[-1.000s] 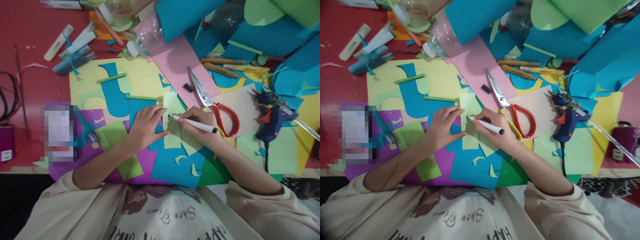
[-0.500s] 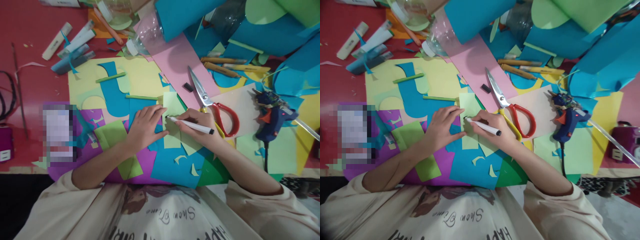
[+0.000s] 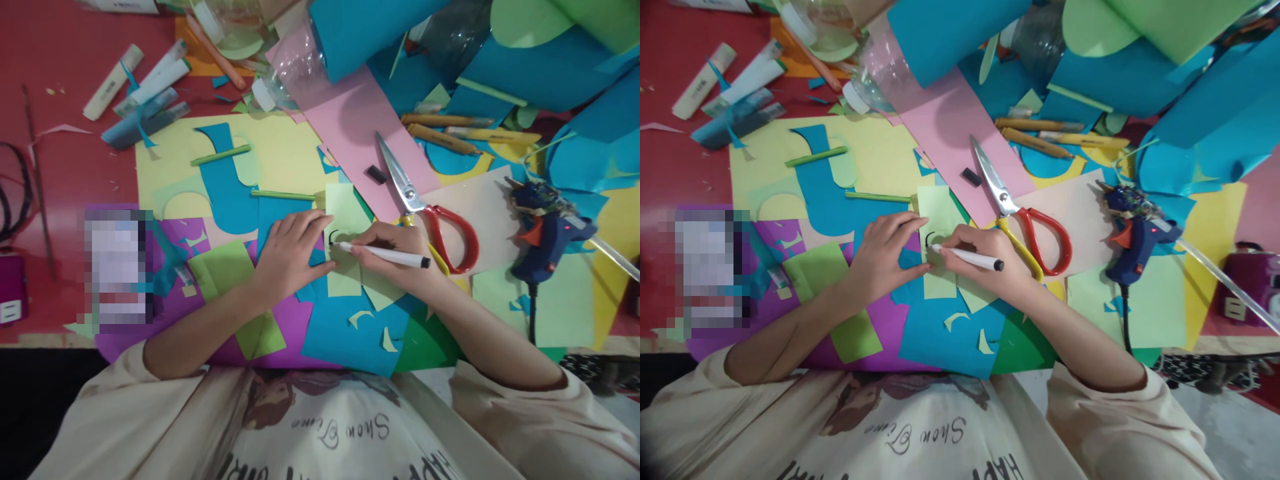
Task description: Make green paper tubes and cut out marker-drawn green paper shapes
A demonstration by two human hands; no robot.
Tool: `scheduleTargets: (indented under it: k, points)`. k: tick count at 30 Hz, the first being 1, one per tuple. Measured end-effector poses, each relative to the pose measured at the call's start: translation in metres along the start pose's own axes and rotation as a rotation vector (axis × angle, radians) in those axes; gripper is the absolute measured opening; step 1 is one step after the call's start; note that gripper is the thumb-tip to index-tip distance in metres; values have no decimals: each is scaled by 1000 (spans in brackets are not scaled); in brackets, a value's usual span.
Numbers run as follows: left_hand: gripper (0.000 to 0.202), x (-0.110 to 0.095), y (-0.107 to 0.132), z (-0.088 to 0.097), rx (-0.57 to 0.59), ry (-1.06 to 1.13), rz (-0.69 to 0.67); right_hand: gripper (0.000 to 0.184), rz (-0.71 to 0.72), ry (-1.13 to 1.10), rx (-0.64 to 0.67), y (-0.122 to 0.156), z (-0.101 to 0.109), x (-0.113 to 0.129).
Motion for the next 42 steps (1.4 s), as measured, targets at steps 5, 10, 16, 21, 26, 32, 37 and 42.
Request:
scheduleTargets:
  k: [5, 10, 16, 21, 26, 32, 37, 42]
  points:
    - [55, 2, 1, -1, 4, 9, 9, 20, -25, -10, 5, -1, 0, -2]
    - [56, 1, 1, 0, -3, 13, -9, 25, -19, -14, 0, -2, -1, -2]
    - [57, 2, 0, -2, 0, 13, 0, 30, -33, -10, -21, -2, 2, -3]
    - [58, 3, 1, -3, 14, 27, 10, 29, -29, -8, -59, -2, 8, 0]
    - [59, 2, 1, -3, 21, 18, 13, 24, -43, -19, -122, -3, 16, 2]
    - [60, 3, 0, -3, 52, 3, 33, 16, -18, -46, -244, 0, 28, 2]
    - [61, 2, 0, -3, 50, -4, 28, 7, 18, 10, -248, 1, 27, 1]
    - [62, 2, 0, -3, 53, 19, 29, 9, 4, -6, -264, 1, 28, -3]
Point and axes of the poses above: each hand's wrist, its own y-axis away from the middle knuckle, its own z-axis out of the back of the hand, x = y × z, the point moved 10 cm from there along -y, towards the middle knuckle, and after that the axes turned 2 degrees about -z, right-handed, at the moved point
